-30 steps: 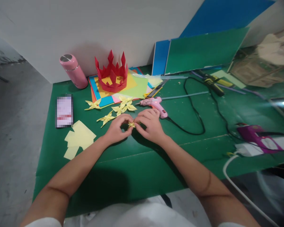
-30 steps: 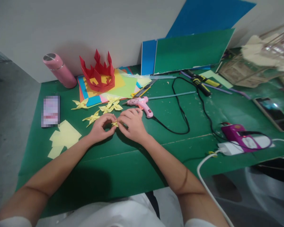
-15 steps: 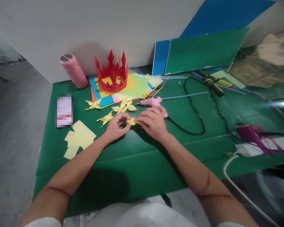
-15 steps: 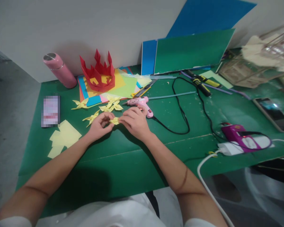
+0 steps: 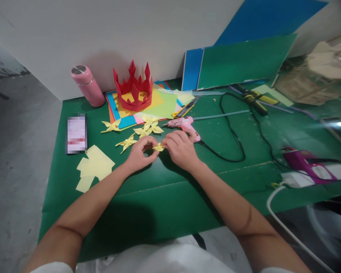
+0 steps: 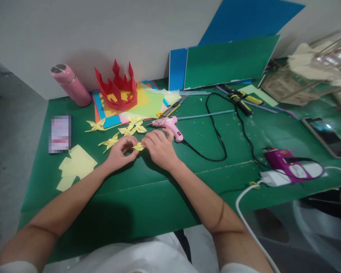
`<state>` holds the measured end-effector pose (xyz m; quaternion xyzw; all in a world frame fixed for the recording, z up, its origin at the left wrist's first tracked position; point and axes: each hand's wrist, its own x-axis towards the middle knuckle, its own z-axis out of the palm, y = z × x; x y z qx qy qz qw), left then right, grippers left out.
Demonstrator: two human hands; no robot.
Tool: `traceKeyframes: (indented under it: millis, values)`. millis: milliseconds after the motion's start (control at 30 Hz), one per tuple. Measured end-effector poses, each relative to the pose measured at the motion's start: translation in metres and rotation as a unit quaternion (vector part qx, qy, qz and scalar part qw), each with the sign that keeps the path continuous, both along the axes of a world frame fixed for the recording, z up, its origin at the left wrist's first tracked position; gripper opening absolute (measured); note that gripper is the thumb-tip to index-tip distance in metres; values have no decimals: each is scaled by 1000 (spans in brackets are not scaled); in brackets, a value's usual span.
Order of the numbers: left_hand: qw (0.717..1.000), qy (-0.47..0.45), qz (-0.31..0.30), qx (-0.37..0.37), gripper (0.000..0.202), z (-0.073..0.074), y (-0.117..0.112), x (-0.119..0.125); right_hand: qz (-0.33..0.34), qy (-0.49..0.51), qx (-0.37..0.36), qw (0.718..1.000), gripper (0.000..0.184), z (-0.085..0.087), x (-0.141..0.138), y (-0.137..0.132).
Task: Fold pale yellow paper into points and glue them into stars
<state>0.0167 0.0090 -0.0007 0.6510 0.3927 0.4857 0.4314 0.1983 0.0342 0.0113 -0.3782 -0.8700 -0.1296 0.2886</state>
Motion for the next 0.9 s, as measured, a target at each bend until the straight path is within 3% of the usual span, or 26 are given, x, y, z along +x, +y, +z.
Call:
traceKeyframes:
  millis: [233,500,900]
  values:
    - [998,-52,11,-24,16,-4,5,-3,14,47,-77,996,20,-1,7,4]
    - [999,-41,3,-17,15,-3,4,-3,1,85,-109,990,18,-1,7,4]
    - [1000,-22,-5,-22,15,0,1,-3,7,30,-11,999,20,0,4,4]
